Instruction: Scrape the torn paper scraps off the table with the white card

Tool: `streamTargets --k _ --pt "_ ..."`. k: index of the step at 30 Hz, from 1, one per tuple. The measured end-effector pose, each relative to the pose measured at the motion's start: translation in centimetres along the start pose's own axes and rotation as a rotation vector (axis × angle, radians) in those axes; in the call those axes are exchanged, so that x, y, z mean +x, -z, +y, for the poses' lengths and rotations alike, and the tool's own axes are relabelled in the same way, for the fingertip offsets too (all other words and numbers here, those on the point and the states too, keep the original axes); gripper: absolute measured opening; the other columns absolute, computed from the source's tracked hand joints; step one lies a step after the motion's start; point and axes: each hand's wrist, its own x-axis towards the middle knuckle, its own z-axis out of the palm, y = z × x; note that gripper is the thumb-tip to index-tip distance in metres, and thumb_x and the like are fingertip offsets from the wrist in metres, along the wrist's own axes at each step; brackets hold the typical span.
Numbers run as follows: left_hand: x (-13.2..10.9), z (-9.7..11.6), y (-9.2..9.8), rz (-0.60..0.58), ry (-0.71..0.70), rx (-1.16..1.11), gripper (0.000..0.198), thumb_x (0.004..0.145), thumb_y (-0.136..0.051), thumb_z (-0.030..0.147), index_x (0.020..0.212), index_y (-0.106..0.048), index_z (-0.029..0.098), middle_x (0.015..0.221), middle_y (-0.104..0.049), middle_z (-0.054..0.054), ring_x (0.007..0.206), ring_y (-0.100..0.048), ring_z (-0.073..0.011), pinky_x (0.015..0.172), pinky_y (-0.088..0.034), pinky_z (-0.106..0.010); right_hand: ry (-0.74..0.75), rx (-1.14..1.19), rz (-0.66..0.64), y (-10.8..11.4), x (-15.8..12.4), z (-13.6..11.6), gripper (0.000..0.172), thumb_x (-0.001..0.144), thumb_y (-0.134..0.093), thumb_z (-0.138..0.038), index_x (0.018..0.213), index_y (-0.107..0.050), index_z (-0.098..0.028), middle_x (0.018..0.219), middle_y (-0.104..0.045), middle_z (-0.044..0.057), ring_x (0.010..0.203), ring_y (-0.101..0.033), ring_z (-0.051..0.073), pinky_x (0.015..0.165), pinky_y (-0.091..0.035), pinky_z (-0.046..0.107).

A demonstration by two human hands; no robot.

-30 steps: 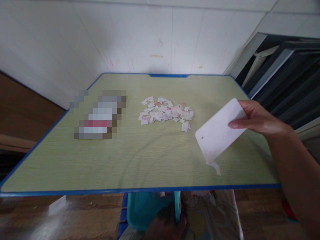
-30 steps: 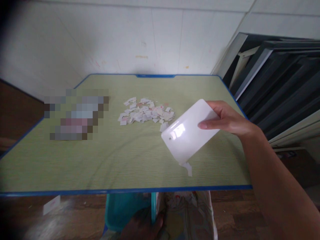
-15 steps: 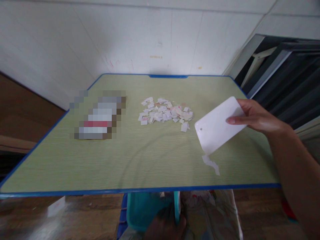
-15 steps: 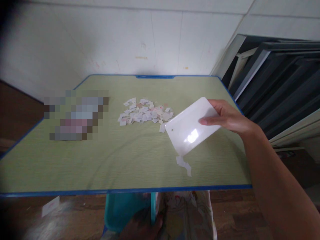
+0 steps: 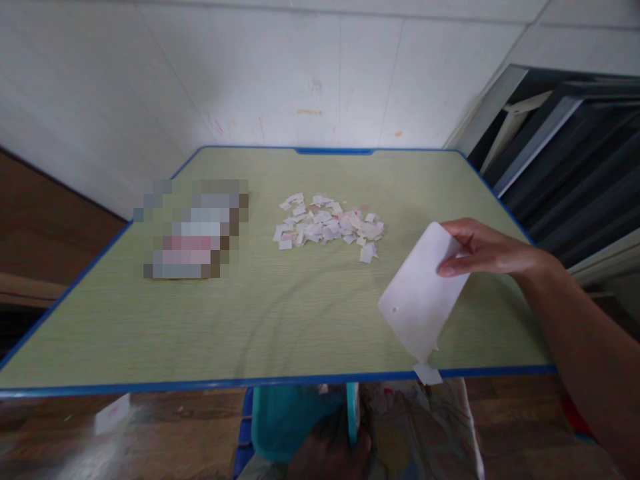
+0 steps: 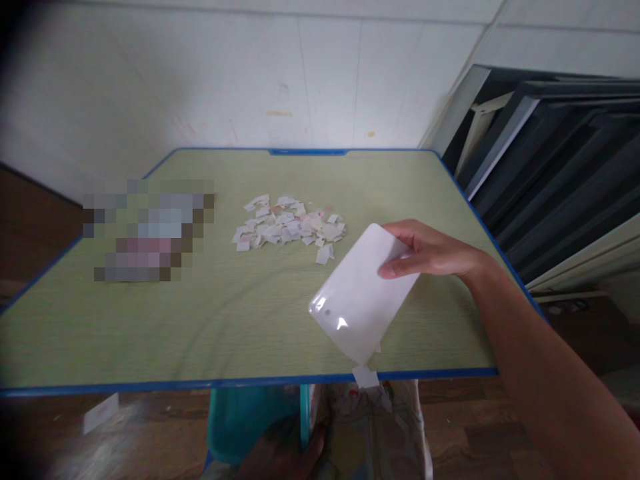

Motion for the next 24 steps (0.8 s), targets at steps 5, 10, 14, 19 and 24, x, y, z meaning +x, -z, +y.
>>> streamTargets --k 5,10,14,19,24 --pt "-0.4 0.0 -0.3 -0.003 -0.018 -0.016 0.013 0.074 -0.047 0.025 0.082 -0.057 0.022 0.058 -0.056 -0.002 0.047 -0.048 -0.0168 0.045 -0.045 -0.026 -0.005 -0.002 -0.016 -0.1 0.1 0.0 0.024 0.061 -0.065 -0.009 0.084 -0.062 -0.017 0.075 -0.065 -0.003 0.064 -0.060 0.009 0.053 -0.045 0.014" --pt "-0.6 0.1 -0.5 -0.050 0.007 -0.031 0.017 0.072 -0.052 0.028 0.088 -0.056 0.024 0.060 -0.058 0.000 0.049 -0.050 -0.0170 0.044 -0.045 -0.027 0.075 -0.015 0.111 1.2 -1.0 0.3 0.025 0.062 -0.065 -0.007 0.084 -0.061 -0.018 0.073 -0.065 -0.004 0.060 -0.060 0.008 0.051 -0.044 0.012" --pt "-0.6 0.1 -0.5 -0.037 -0.001 -0.043 0.015 0.073 -0.051 0.028 0.087 -0.056 0.023 0.063 -0.058 -0.001 0.053 -0.052 -0.0169 0.047 -0.046 -0.026 0.099 -0.080 0.277 2.3 -1.8 0.5 0.023 0.062 -0.065 -0.008 0.082 -0.061 -0.019 0.072 -0.065 -0.004 0.058 -0.059 0.009 0.051 -0.046 0.015" --pt "-0.6 -0.1 -0.5 0.007 0.004 -0.041 0.018 0.078 -0.041 0.025 0.086 -0.057 0.023 0.062 -0.056 -0.002 0.053 -0.050 -0.0175 0.046 -0.044 -0.027 0.015 -0.108 0.185 2.2 -1.4 0.4 0.027 0.062 -0.065 -0.009 0.087 -0.060 -0.017 0.074 -0.065 -0.003 0.060 -0.059 0.010 0.051 -0.045 0.016" --pt "-0.2 0.0 0.1 -0.002 -0.002 -0.045 0.016 0.078 -0.041 0.023 0.084 -0.056 0.022 0.062 -0.055 -0.002 0.054 -0.049 -0.0171 0.048 -0.044 -0.027 -0.019 -0.078 0.049 0.9 -0.5 0.1 0.023 0.062 -0.065 -0.010 0.084 -0.061 -0.016 0.074 -0.065 -0.002 0.062 -0.059 0.010 0.052 -0.045 0.014"
